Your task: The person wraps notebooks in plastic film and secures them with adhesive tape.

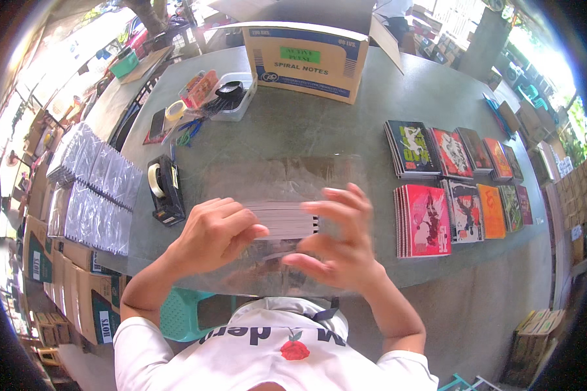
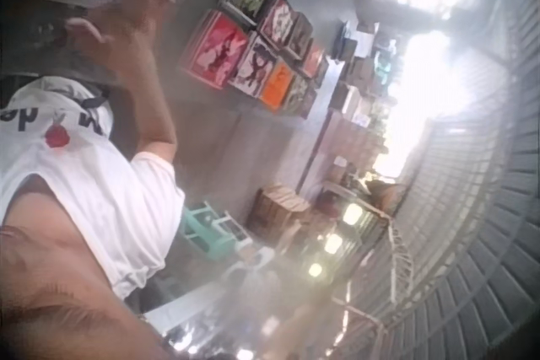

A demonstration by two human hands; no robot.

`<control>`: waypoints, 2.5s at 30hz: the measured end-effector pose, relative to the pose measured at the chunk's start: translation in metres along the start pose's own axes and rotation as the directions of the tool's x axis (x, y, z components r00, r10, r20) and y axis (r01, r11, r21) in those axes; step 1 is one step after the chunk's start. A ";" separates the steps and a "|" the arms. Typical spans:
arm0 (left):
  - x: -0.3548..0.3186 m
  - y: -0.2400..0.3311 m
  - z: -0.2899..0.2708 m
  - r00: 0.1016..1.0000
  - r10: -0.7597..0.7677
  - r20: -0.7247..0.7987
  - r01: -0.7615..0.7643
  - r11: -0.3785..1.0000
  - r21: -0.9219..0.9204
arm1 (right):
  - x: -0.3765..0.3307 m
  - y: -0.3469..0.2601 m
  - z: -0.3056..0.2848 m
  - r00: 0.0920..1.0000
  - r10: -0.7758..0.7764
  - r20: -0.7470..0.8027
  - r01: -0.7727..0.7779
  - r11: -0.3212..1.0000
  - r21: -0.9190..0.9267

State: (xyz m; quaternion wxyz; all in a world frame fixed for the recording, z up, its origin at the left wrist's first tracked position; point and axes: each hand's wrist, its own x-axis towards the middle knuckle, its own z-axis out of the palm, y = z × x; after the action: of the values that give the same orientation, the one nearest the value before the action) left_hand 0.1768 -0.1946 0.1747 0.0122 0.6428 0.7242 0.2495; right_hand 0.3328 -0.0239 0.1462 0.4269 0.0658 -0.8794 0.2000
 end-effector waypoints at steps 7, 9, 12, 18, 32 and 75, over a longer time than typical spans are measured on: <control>-0.025 0.033 0.014 0.932 0.201 0.300 -0.269 0.941 0.204 | -0.080 0.018 0.034 0.969 0.244 0.033 -0.244 0.970 0.012; -0.035 0.037 -0.007 0.879 0.231 0.417 -0.303 0.946 0.115 | -0.063 0.017 0.036 0.979 0.111 0.170 -0.097 0.991 -0.088; -0.020 0.012 -0.037 0.926 0.309 0.215 -0.346 0.924 0.161 | -0.045 0.019 0.038 0.949 0.013 0.316 0.031 0.990 -0.134; 0.028 -0.027 -0.015 0.916 0.248 0.316 -0.332 0.910 0.248 | -0.043 0.006 0.053 0.897 0.006 0.442 0.034 0.996 -0.081; 0.074 -0.069 -0.020 0.992 0.079 -0.099 -0.047 0.956 0.290 | -0.047 0.003 0.056 0.886 -0.014 0.464 0.069 0.992 -0.101; -0.011 -0.064 0.018 0.865 -0.500 0.038 0.501 0.858 -0.115 | -0.020 0.028 0.017 0.891 0.289 0.351 -0.445 0.712 0.544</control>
State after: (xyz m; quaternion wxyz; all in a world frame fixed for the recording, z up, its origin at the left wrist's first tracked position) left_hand 0.1252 -0.2021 0.1315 0.1181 0.4317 0.8497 0.2788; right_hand 0.3252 -0.0068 0.1127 0.2240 0.0463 -0.8068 0.5448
